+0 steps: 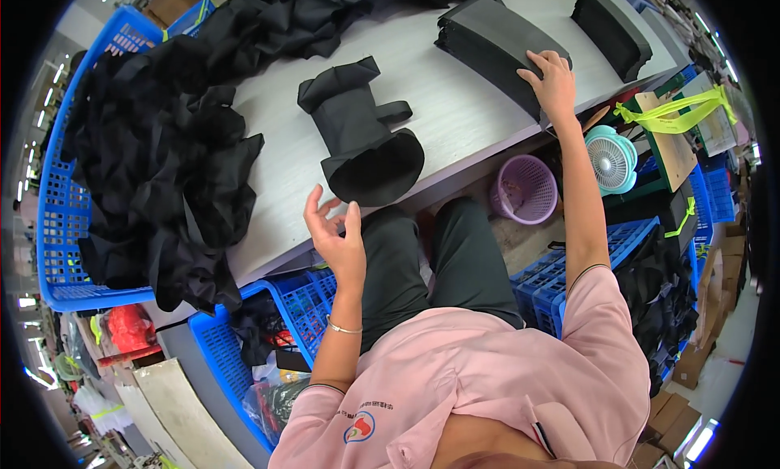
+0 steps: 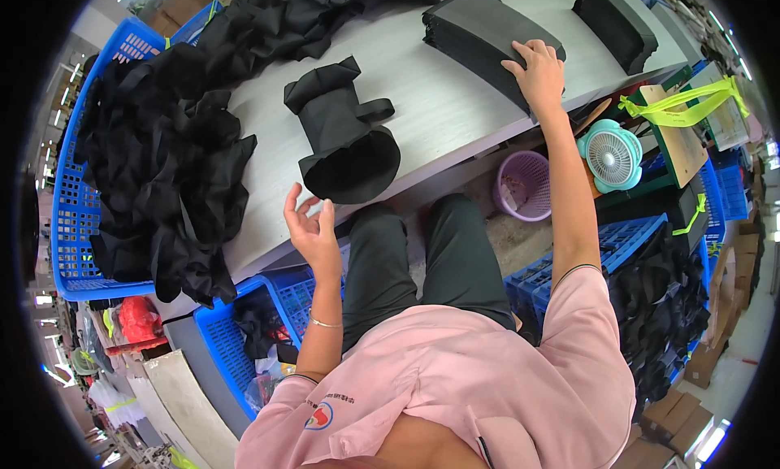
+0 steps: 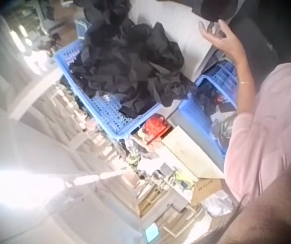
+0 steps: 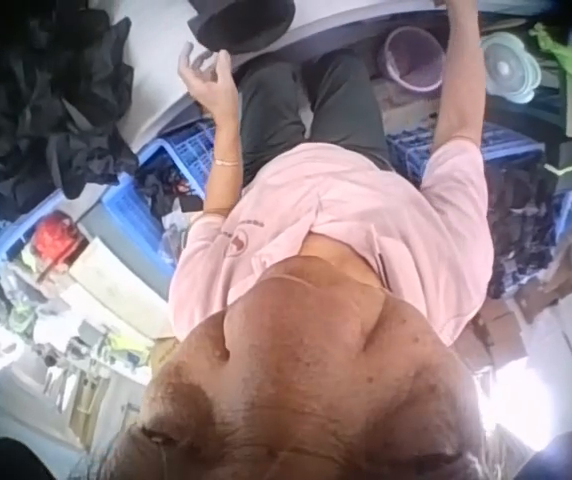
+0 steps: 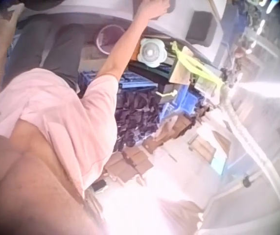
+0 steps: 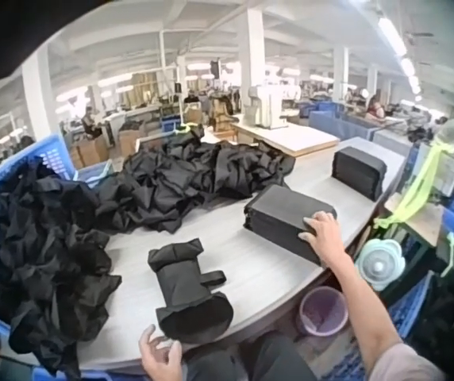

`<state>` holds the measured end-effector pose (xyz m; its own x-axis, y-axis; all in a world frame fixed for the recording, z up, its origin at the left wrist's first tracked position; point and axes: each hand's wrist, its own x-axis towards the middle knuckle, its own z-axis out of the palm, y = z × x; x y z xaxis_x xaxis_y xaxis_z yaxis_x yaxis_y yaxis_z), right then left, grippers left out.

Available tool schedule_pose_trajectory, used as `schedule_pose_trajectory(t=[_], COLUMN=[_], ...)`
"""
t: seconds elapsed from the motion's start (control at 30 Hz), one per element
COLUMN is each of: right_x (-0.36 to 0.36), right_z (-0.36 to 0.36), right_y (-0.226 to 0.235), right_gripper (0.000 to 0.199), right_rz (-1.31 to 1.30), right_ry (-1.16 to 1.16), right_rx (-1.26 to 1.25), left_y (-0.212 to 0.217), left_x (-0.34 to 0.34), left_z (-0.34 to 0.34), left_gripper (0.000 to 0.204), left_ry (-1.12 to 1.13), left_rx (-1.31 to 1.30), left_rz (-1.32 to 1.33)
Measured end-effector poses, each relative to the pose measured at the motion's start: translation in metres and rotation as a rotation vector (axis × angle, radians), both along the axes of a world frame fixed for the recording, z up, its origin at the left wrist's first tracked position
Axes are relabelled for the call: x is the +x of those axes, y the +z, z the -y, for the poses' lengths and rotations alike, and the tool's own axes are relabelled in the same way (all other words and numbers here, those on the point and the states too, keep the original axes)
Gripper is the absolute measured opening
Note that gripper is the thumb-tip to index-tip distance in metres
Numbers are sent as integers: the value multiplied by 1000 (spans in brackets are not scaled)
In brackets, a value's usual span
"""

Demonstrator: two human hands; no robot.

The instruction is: Inserting foam stiffeners into black fabric pouches and folding them at a factory workstation.

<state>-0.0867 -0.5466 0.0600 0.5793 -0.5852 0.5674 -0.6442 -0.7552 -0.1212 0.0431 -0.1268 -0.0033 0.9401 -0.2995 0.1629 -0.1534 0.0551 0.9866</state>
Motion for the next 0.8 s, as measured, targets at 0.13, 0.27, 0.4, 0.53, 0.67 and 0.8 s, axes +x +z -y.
schedule_pose_trajectory(t=[0.13,0.27,0.4,0.53,0.67,0.8], right_x=[2,26,29,22,19,-21], right_z=[5,-28,-27,-11,-78,-211], right_y=[7,5,14,26,5,-11], right_gripper=[35,31,33,35,10,4], right_rz=[-1,-4,42,-27,-143,-363], right_ry=[57,-22,-15,-46,88,181], right_rx=[30,-146,14,199,-325,-265], left_y=[4,-16,-11,-5,-6,-19], left_x=[-26,-46,-65,-71,-78,-84], left_z=[-4,7,13,3,2,14], left_gripper=[53,49,42,33,31,62], left_ry=[-48,-146,-286,-423,-551,-738], left_rx=[-26,-121,-131,-62,-107,-194], left_rz=[-85,-172,-131,-214,-340,-633])
